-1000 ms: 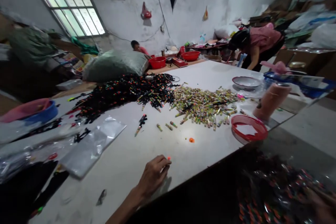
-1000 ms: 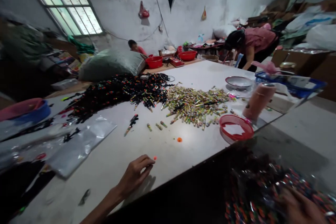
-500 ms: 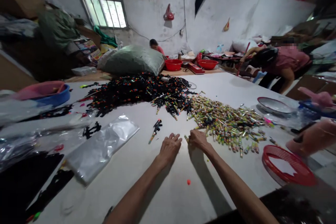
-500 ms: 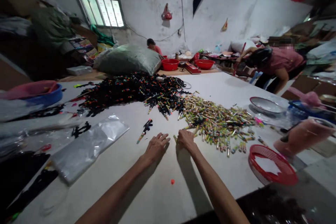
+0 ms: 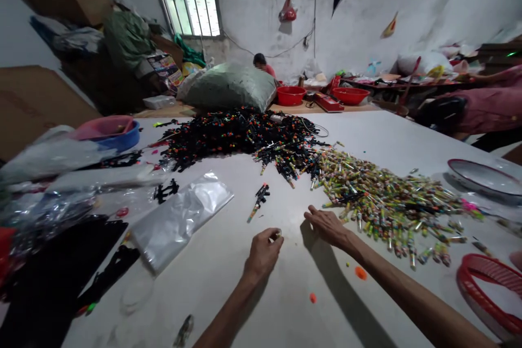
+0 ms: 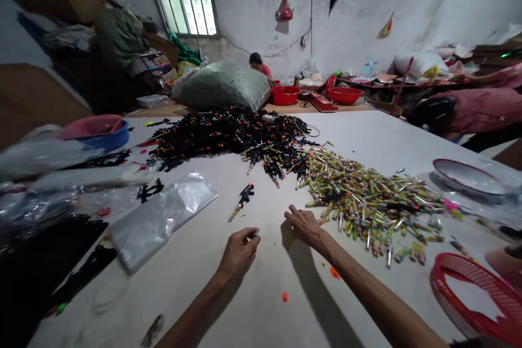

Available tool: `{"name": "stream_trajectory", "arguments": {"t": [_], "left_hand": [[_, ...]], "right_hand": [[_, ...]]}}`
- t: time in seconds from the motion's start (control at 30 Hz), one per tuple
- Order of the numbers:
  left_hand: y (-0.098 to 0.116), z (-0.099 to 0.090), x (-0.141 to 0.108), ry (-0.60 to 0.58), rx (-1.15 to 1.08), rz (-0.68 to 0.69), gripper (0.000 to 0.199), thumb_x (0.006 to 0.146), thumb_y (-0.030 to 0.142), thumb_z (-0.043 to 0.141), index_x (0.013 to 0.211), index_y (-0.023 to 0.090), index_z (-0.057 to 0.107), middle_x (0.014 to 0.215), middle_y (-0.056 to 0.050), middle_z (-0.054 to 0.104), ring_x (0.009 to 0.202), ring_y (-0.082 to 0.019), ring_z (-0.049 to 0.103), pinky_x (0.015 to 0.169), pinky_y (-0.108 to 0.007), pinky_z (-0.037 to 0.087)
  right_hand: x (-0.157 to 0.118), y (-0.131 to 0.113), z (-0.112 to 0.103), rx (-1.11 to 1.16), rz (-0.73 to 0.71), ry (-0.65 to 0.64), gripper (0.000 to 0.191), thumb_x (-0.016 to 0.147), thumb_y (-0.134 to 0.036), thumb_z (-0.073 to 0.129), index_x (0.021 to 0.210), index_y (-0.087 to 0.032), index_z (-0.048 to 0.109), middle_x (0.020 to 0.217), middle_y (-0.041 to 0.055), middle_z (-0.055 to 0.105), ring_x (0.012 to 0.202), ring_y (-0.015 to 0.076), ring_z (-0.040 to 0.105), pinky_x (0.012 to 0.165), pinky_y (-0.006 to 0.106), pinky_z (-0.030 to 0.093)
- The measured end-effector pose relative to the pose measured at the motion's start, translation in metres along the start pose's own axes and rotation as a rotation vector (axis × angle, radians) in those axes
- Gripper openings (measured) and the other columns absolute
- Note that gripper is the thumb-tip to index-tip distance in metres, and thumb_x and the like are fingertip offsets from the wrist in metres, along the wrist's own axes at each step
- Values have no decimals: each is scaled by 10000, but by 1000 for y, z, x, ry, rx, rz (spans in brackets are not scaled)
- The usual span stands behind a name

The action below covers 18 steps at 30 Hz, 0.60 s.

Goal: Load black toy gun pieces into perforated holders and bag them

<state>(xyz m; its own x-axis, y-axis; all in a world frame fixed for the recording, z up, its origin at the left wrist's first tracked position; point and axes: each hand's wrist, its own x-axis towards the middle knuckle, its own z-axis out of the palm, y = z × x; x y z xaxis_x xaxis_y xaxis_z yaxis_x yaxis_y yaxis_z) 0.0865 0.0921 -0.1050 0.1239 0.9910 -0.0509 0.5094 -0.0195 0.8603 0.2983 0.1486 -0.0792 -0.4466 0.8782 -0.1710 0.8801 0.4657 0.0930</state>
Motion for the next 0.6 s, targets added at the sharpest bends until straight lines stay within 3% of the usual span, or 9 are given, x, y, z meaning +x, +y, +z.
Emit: {"name": "stream_trajectory", "arguments": {"t": [0.1, 0.2, 0.33, 0.43, 0.5, 0.6], "left_hand": [[-5, 8, -1, -14, -184, -88, 386, 817, 385, 391, 976, 99, 597, 610, -20, 581, 440, -106, 513, 422, -231, 406], [-8, 19, 4, -7, -303, -119, 495, 819, 481, 343, 986, 80, 580, 612, -32, 576, 432, -108, 511, 382, -223, 380], [-3, 34, 13, 5, -334, -81, 564, 817, 543, 329, 1007, 83, 594, 683, -45, 581, 522, -112, 541, 499, -247, 445], [5, 44, 11, -17, -258, 8, 446, 846, 447, 335, 907, 132, 645, 843, -67, 597, 701, -135, 582, 652, -262, 469], [12, 47, 6, -44, -167, 77, 341, 840, 339, 370, 847, 164, 662, 870, -57, 596, 800, -152, 581, 730, -269, 460], [19, 41, 4, -54, -1, 163, 242, 786, 239, 452, 913, 217, 657, 934, -34, 594, 828, -156, 575, 781, -281, 448]], "right_hand": [[-1, 9, -1, 93, 26, 9, 133, 781, -85, 468, 782, -167, 573, 888, 80, 584, 747, 159, 547, 596, 256, 309], [-5, -4, 3, 361, 102, 82, 92, 768, -140, 489, 687, -166, 524, 770, 42, 567, 692, 140, 521, 575, 235, 310], [-11, -48, 17, 791, 116, 182, 131, 809, -262, 429, 721, -183, 486, 682, -2, 545, 633, 127, 503, 560, 216, 346], [-19, -66, 30, 861, 182, 257, 177, 810, -347, 411, 763, -196, 492, 700, 1, 578, 644, 142, 525, 571, 230, 377], [-29, -56, 37, 812, 264, 269, 229, 792, -408, 417, 730, -204, 500, 672, 5, 593, 629, 157, 540, 556, 238, 384], [-44, -13, 42, 603, 394, 258, 276, 730, -476, 455, 677, -215, 527, 659, 32, 620, 620, 197, 574, 545, 268, 396]]}}
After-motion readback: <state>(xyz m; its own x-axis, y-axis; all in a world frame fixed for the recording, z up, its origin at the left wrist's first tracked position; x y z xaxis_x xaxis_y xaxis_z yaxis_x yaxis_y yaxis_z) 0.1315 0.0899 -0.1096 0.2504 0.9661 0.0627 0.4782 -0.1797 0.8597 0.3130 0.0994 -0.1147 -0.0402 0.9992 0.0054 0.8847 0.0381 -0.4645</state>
